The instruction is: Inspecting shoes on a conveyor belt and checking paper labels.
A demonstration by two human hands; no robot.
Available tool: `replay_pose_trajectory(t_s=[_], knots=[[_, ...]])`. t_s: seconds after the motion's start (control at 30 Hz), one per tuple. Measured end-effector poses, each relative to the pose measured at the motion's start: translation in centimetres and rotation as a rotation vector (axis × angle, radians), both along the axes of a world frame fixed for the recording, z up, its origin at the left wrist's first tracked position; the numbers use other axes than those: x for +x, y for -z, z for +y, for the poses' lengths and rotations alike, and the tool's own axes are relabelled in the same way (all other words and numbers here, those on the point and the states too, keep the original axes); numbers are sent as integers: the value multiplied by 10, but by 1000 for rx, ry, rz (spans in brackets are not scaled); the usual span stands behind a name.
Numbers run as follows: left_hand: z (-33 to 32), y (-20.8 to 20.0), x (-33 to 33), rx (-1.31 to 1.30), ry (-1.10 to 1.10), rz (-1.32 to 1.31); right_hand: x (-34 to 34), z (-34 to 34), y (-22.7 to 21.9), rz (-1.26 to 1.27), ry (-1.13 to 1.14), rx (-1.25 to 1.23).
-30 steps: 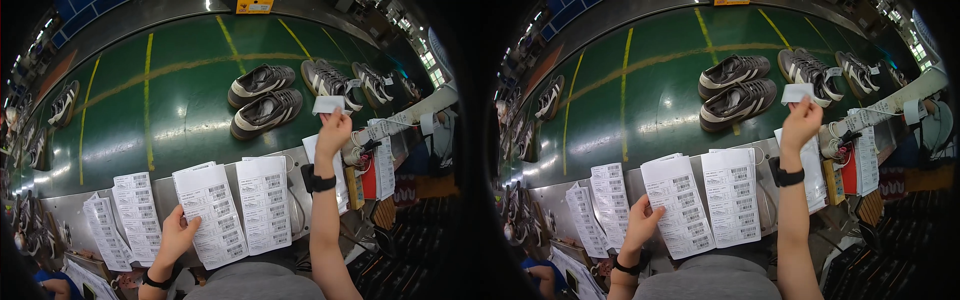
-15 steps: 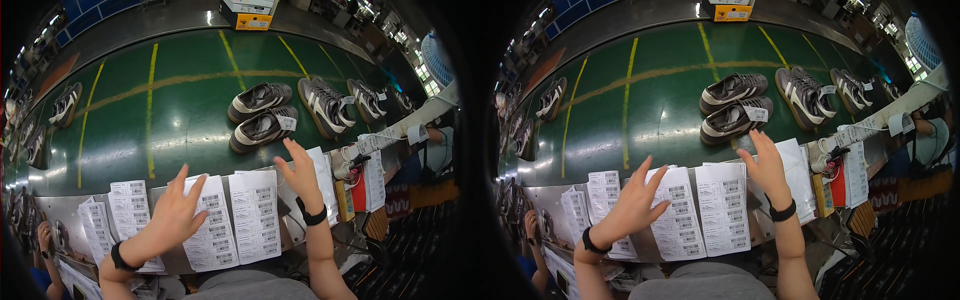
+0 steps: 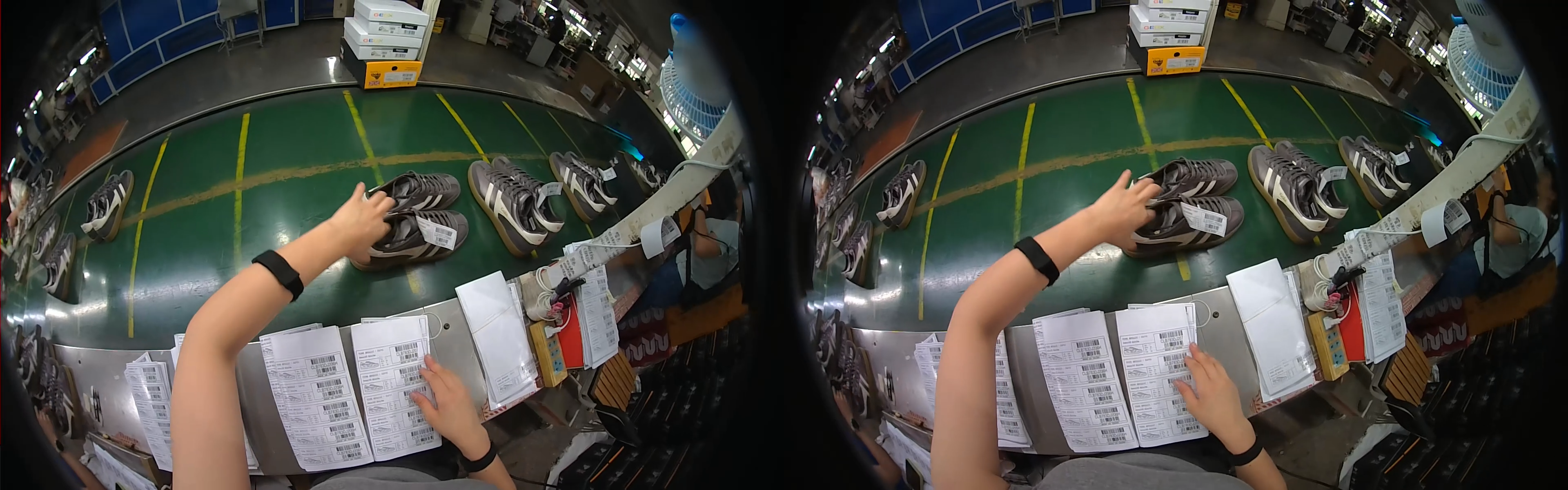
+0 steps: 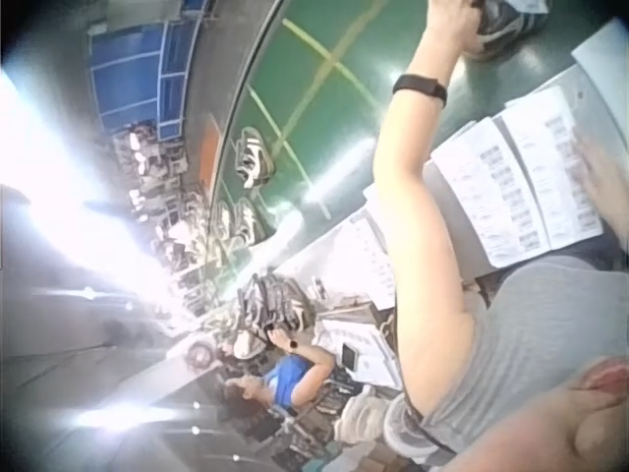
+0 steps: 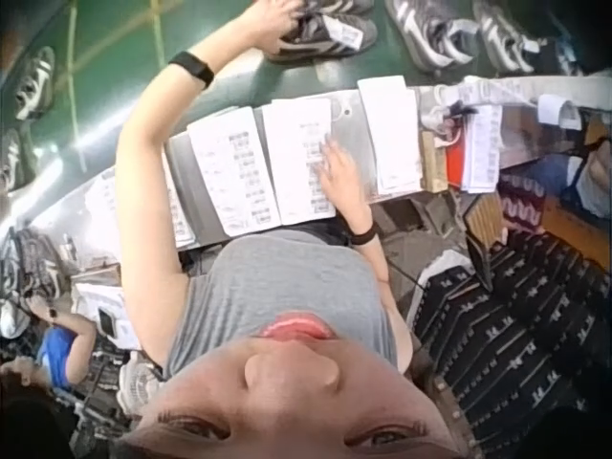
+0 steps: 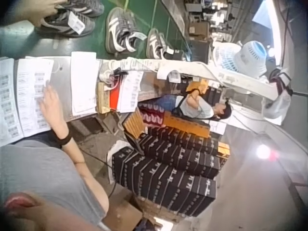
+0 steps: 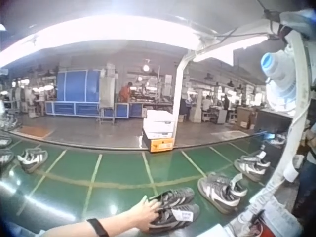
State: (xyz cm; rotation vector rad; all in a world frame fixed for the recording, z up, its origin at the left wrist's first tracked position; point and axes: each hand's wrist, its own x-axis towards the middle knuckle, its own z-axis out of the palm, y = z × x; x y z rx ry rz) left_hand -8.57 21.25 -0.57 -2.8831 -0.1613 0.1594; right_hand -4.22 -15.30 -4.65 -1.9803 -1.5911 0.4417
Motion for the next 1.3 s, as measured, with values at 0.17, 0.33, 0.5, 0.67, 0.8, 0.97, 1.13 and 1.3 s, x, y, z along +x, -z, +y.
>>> replay_pose_trajectory(t_s=[0.17, 0.33, 0.5, 0.67, 0.8, 0.97, 1.13, 1.3], knots=[[-12, 34, 1, 176, 245, -133, -5, 7, 0, -48, -6, 7], [-4, 47, 7, -91, 96, -62, -9, 11, 2, -176, -22, -33], [-17, 36, 22, -75, -23, 57, -16, 7, 0, -226, -26, -58], [-13, 12, -8, -552, -126, -98, -8, 8, -11, -162, -141, 19], [42, 6, -123, -480, -336, -574, -4, 23, -15, -101, -61, 231], [131, 18, -330, -174, -1217, -292, -9, 56, -25, -123, -65, 133], [178, 20, -489, -34, -1862, -169, -7, 85, -41, -230, -24, -221], [218, 7, -551, 143, -1789, -284, -6, 117, -33, -294, 22, -160]])
